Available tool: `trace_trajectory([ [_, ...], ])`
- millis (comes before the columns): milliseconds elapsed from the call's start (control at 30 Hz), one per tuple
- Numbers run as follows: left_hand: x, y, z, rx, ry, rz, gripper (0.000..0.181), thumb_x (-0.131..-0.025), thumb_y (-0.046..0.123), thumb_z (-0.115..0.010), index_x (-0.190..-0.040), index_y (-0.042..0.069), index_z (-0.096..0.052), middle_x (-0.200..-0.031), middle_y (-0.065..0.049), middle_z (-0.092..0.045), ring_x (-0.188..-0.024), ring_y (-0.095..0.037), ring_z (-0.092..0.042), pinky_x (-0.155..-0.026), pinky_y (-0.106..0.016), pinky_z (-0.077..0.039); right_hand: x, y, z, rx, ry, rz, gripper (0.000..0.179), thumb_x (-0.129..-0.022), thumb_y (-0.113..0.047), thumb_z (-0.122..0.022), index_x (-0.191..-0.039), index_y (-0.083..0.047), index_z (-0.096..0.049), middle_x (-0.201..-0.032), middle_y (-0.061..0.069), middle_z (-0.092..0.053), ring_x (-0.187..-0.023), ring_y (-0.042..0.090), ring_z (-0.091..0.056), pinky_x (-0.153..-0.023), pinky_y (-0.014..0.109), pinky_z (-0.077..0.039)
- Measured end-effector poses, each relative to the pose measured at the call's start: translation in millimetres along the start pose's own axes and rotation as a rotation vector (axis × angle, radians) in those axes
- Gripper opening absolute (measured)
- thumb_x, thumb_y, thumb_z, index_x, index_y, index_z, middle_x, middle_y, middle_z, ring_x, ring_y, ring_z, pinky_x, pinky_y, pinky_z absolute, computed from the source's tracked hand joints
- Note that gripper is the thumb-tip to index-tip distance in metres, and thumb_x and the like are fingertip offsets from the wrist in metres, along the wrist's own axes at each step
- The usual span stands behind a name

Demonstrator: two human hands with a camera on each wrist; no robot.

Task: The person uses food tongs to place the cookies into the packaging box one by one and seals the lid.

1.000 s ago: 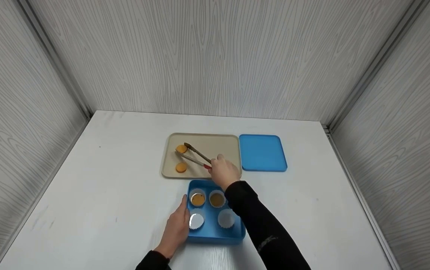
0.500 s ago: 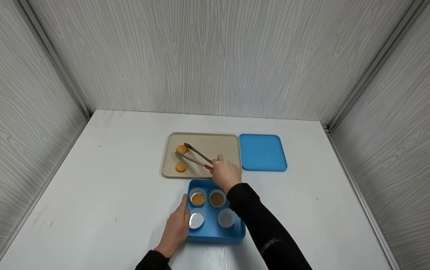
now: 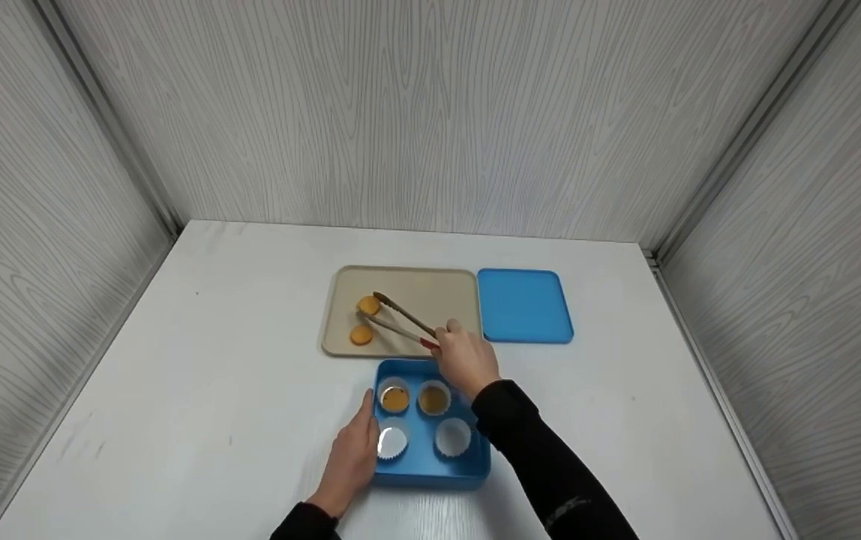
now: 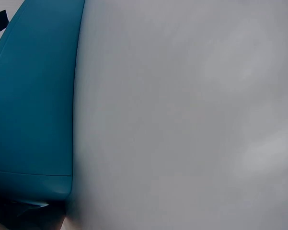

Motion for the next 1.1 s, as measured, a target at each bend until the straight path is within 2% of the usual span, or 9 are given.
trace_trajectory([
  [233,1.2,-1.9,0.8,0.030,-0.001,0.006,0.053,-0.112,0.019,-0.033,-0.160,-0.003,-0.024,-0.163,-0.014,-0.035,-0.141,-0.030,-0.046,-0.116,-0.048,-0.039,14.5,12,8,-0.034,0.003,-0.041,0.020,-0.097,-0.017,-0.071,-0.115,-0.009,-0.072,-0.091,0.008,-0.059,-0.073,0.024,-0.062,-0.064,0.039,-0.057],
  [400,0.9,-1.6,1.4,0.037,0.015,-0.008,0.053,-0.112,0.017,-0.034,-0.160,-0.004,-0.025,-0.163,-0.014,-0.036,-0.138,-0.032,-0.050,-0.114,-0.048,-0.041,26.7,20,17,-0.041,0.050,-0.042,0.025,-0.097,-0.017,-0.072,-0.120,-0.007,-0.073,-0.092,0.008,-0.060,-0.073,0.023,-0.062,-0.065,0.039,-0.057],
  [667,-0.3,-1.4,0.0,0.043,0.014,0.001,0.053,-0.112,0.018,-0.032,-0.160,-0.004,-0.024,-0.163,-0.015,-0.036,-0.139,-0.032,-0.050,-0.114,-0.048,-0.041,48.9,33,36,-0.044,0.126,-0.044,0.029,-0.095,-0.013,-0.074,-0.122,-0.003,-0.073,-0.086,0.006,-0.057,-0.070,0.021,-0.058,-0.059,0.032,-0.049],
  [900,-0.8,-2.4,-1.7,0.040,0.015,0.017,0.053,-0.112,0.019,-0.032,-0.160,-0.003,-0.025,-0.162,-0.014,-0.037,-0.143,-0.030,-0.045,-0.116,-0.048,-0.039,72.6,43,49,-0.026,0.170,-0.046,0.034,-0.093,-0.012,-0.076,-0.125,-0.003,-0.072,-0.087,0.008,-0.058,-0.071,0.021,-0.057,-0.059,0.032,-0.051],
  [1100,-1.7,-4.0,-1.2,0.038,0.020,0.033,0.053,-0.112,0.020,-0.032,-0.160,-0.002,-0.025,-0.162,-0.014,-0.038,-0.143,-0.030,-0.045,-0.116,-0.048,-0.039,92.6,47,59,-0.021,0.205,-0.040,0.032,-0.091,-0.011,-0.078,-0.122,-0.002,-0.073,-0.085,0.005,-0.056,-0.066,0.016,-0.053,-0.055,0.026,-0.046],
])
Point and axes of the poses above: each hand's wrist, its own x-axis away from the middle knuckle, its own z-axis out of the back of the hand, y = z × x, the point moved 3 cm from there along -x, towards the middle knuckle
